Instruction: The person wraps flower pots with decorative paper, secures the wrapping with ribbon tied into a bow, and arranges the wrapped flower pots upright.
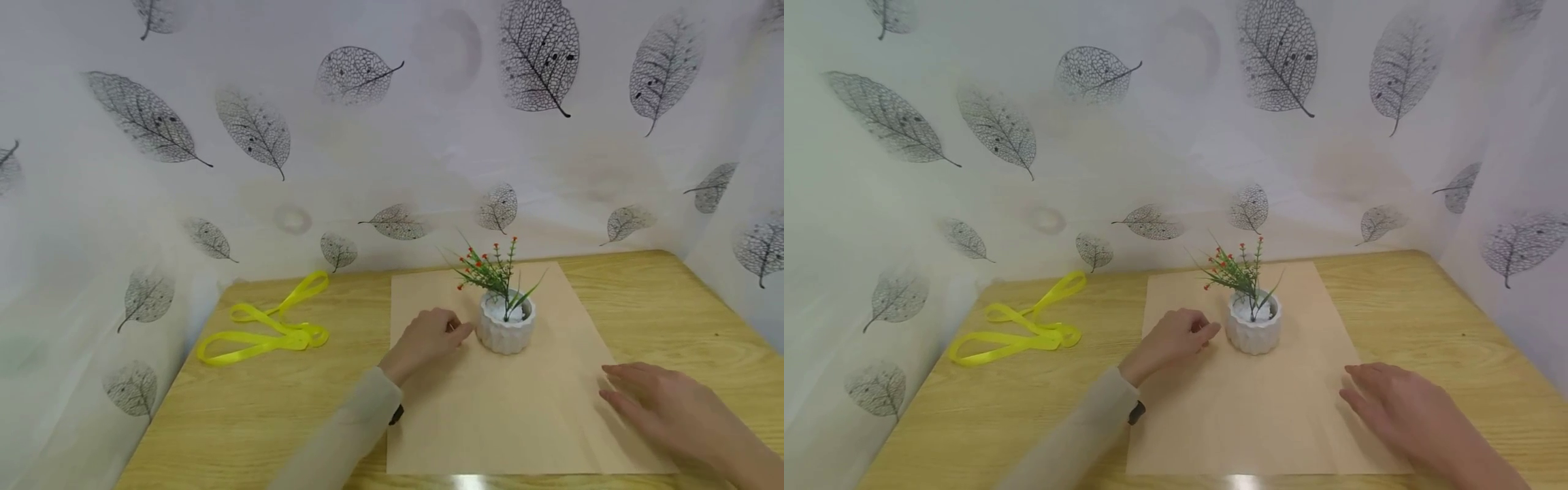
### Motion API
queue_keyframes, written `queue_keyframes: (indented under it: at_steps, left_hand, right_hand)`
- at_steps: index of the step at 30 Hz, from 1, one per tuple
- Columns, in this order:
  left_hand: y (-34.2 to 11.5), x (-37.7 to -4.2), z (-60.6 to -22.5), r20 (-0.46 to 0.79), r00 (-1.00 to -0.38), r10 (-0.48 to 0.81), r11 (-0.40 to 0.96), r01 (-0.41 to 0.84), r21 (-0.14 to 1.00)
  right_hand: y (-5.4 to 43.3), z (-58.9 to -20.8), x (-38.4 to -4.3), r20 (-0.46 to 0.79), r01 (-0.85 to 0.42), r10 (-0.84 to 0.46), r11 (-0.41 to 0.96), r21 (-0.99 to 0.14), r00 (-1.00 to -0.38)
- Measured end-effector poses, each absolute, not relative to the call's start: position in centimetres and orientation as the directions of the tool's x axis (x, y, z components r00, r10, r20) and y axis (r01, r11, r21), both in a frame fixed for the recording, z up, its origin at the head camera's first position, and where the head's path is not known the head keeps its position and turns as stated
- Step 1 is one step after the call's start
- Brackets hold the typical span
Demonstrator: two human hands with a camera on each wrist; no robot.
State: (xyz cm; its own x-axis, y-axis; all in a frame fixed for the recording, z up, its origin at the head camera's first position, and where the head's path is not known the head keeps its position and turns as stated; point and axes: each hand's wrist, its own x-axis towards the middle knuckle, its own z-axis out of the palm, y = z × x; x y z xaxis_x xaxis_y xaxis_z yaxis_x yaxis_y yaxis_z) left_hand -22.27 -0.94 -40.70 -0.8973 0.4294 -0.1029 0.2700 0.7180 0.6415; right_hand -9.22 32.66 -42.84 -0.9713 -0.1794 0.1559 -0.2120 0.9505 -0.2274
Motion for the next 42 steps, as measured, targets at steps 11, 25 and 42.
queue_keyframes:
  at_steps: [11, 25, 42]
  left_hand:
    - [-4.9, -19.9, -40.6, -0.079, -0.894, 0.442, 0.781, 0.340, 0.524]
    - [-7.7, -18.7, -40.6, -0.061, -0.902, 0.428, 0.786, 0.338, 0.518]
    - [-7.8, -18.5, -40.3, -0.117, -0.893, 0.434, 0.792, 0.316, 0.522]
  right_hand:
    - [29.9, -41.0, -12.1, 0.260, -0.253, -0.171, 0.912, -0.323, -0.950]
    - [26.5, -39.9, -16.6, 0.294, -0.364, -0.252, 0.825, -0.432, -0.922]
    - [24.6, -39.3, -19.9, 0.222, -0.387, -0.327, 0.857, -0.340, -0.918]
